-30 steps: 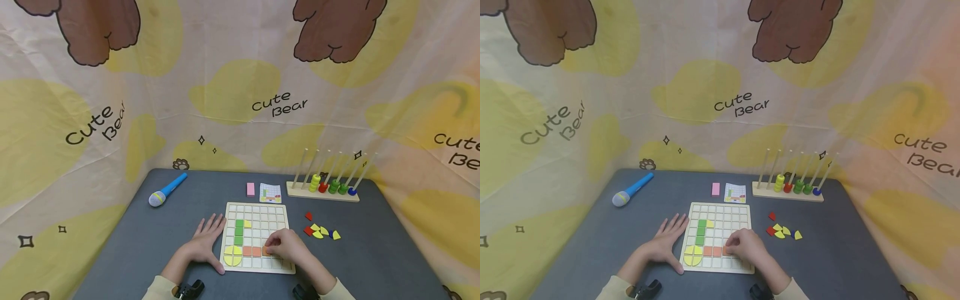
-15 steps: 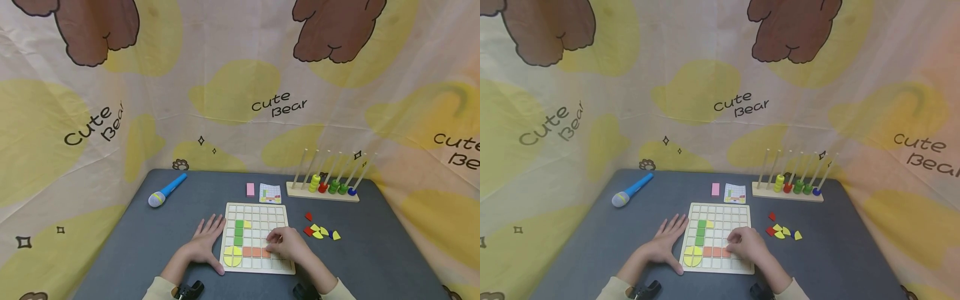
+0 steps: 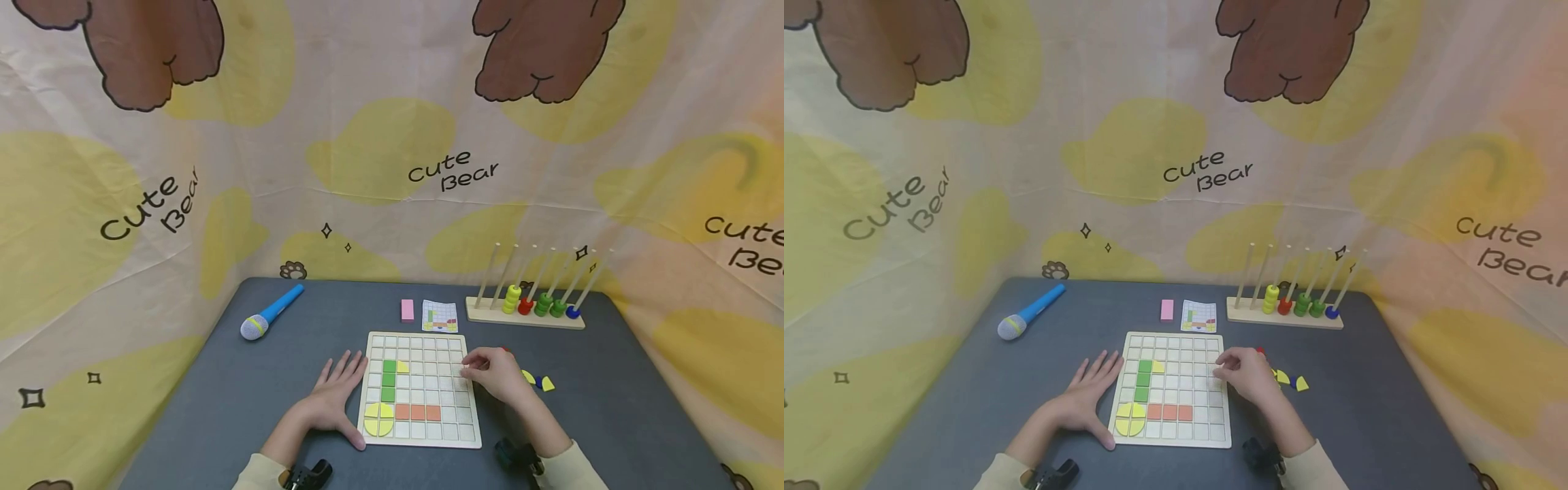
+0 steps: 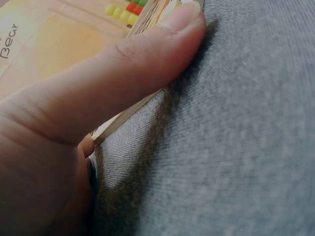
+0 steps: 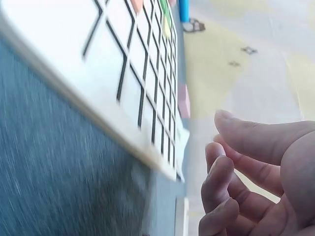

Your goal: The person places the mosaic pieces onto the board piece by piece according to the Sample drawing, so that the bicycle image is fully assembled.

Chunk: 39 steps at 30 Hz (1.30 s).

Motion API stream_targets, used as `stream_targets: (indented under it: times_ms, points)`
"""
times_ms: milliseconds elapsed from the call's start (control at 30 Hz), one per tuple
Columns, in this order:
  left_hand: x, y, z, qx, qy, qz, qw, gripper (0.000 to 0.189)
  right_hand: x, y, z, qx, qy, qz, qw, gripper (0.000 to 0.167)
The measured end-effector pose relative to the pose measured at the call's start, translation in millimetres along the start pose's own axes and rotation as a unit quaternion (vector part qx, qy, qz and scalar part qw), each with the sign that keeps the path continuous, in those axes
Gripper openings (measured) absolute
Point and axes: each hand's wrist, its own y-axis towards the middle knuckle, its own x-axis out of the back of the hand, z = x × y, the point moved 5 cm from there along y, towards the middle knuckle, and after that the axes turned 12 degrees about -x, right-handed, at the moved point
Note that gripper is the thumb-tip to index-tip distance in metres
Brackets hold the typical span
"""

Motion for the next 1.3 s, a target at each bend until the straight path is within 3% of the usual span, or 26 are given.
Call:
stream_targets:
  times_ms: [267,600,800,1100,1300]
  points:
    - [-0.3,-0.5,-1.0,-0.003,-0.001,-0.004,1.0000,0.152,22.5,17.5,-20.4,-0.013,-0.009,-0.016,0.9997,0.019]
    - [0.2,-1.1,-1.3,-0.002,-0.007,-0.004,1.0000,0.151,44.4,37.2,-41.5,-0.008,-0.012,0.004,0.9999,0.026]
    - [1.0,-1.7,-2.0,-0.007,-0.006,-0.005,0.9999,0.151,50.8,44.0,-50.5,-0.006,-0.025,-0.009,0.9996,0.025]
    - [-0.5,-1.2,0.0,-0.007,-0.004,-0.002,1.0000,0.151,50.3,57.2,-67.3,-0.060,-0.064,-0.013,0.9961,0.034]
    - [0.5,-1.5,-1.0,-0.009,-0.006,-0.002,0.9999,0.151,48.4,59.2,-69.5,-0.065,-0.077,-0.017,0.9948,0.034]
